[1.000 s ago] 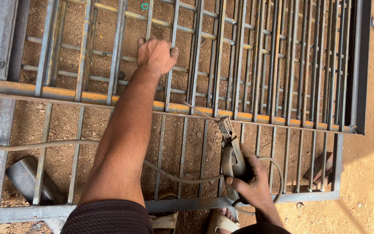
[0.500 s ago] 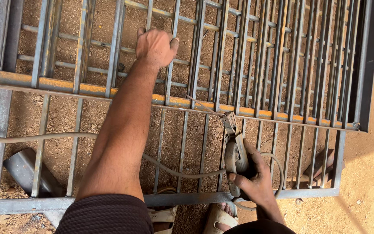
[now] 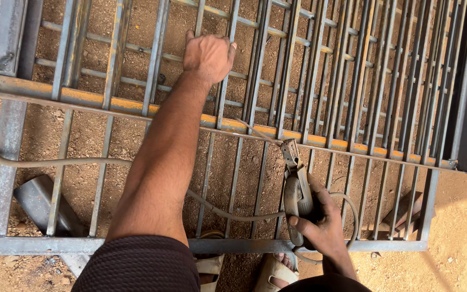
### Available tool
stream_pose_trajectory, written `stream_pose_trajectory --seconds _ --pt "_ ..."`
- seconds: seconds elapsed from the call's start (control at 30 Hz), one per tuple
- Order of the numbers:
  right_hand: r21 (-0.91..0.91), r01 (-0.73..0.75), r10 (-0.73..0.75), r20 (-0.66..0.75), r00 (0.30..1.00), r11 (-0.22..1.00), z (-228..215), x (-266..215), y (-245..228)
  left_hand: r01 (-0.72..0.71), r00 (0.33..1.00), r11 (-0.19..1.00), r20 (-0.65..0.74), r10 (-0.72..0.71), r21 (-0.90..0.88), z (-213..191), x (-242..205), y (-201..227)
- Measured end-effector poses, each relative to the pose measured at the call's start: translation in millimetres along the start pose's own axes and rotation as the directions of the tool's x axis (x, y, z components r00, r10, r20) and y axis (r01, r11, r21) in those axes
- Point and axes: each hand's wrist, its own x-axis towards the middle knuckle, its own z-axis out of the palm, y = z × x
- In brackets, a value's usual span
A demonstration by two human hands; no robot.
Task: The person is welding the metal bars of a gate with a welding electrode holder.
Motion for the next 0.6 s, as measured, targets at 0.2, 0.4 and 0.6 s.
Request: stream_pose_trajectory --seconds 0.2,0.4,0.6 --pt "-0.082 0.010 -0.010 -0.003 1.000 0.997 0 1 5 -0.026 0.999 0.996 0.018 0.027 -0.080 -15 -10 1" --pt "-0.062 0.016 -0.016 0.007 1.000 0.998 0 1 3 -0.015 1.000 0.994 0.014 0.017 -0.104 -14 -7 0" --pt "-0.069 -0.010 0.010 0.002 1.000 0.998 -1 1 3 -0.051 0.996 0.998 -0.071 0.048 -0.034 -1 -1 -2"
